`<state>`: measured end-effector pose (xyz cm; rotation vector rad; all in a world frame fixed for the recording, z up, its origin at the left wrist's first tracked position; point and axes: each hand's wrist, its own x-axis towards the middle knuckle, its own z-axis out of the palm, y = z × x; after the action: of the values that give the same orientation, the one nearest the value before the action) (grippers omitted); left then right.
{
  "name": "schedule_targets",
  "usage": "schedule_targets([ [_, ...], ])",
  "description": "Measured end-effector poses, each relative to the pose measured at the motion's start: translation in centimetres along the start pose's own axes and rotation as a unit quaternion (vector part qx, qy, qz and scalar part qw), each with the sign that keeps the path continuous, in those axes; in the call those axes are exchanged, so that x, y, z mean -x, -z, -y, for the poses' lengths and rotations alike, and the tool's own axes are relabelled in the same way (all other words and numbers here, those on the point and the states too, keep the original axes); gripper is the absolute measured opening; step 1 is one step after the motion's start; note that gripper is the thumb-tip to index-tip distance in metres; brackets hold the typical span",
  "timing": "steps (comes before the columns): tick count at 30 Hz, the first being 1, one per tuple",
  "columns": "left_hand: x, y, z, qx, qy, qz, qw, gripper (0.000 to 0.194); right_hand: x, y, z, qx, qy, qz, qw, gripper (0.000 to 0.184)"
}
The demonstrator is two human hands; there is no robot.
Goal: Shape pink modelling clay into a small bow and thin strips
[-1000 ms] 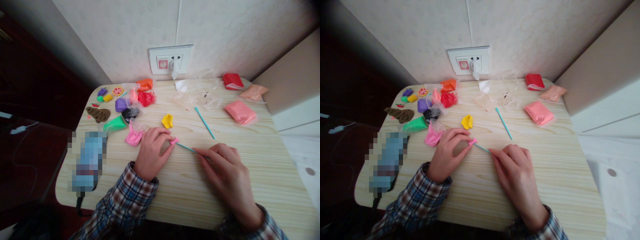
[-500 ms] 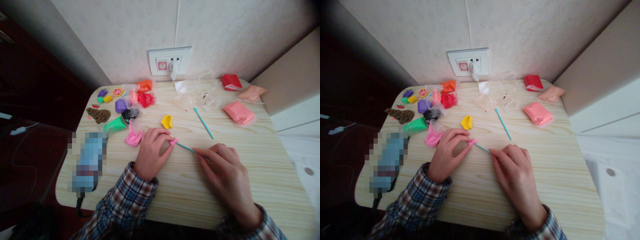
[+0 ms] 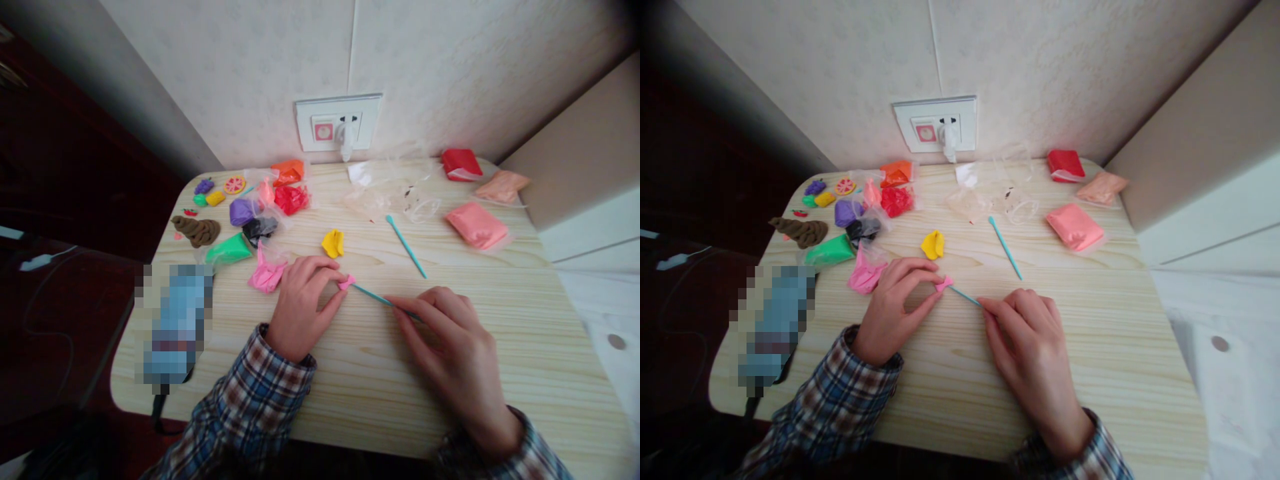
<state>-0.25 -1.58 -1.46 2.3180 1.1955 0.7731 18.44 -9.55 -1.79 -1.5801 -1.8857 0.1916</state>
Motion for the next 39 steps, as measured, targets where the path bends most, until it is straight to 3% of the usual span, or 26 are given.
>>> schedule_targets([
  [35,-0.02,0.05,-0.07,-0.005,0.000,0.001,1.000,0.008,0.10,-0.04,-0.01,-0.004,-0.008,0.007,1.000,0.017],
  [39,0.00,0.05,-0.05,-0.007,0.002,0.001,1.000,0.008,0.26,-0.09,-0.12,-0.001,-0.047,-0.013,0.999,0.017],
])
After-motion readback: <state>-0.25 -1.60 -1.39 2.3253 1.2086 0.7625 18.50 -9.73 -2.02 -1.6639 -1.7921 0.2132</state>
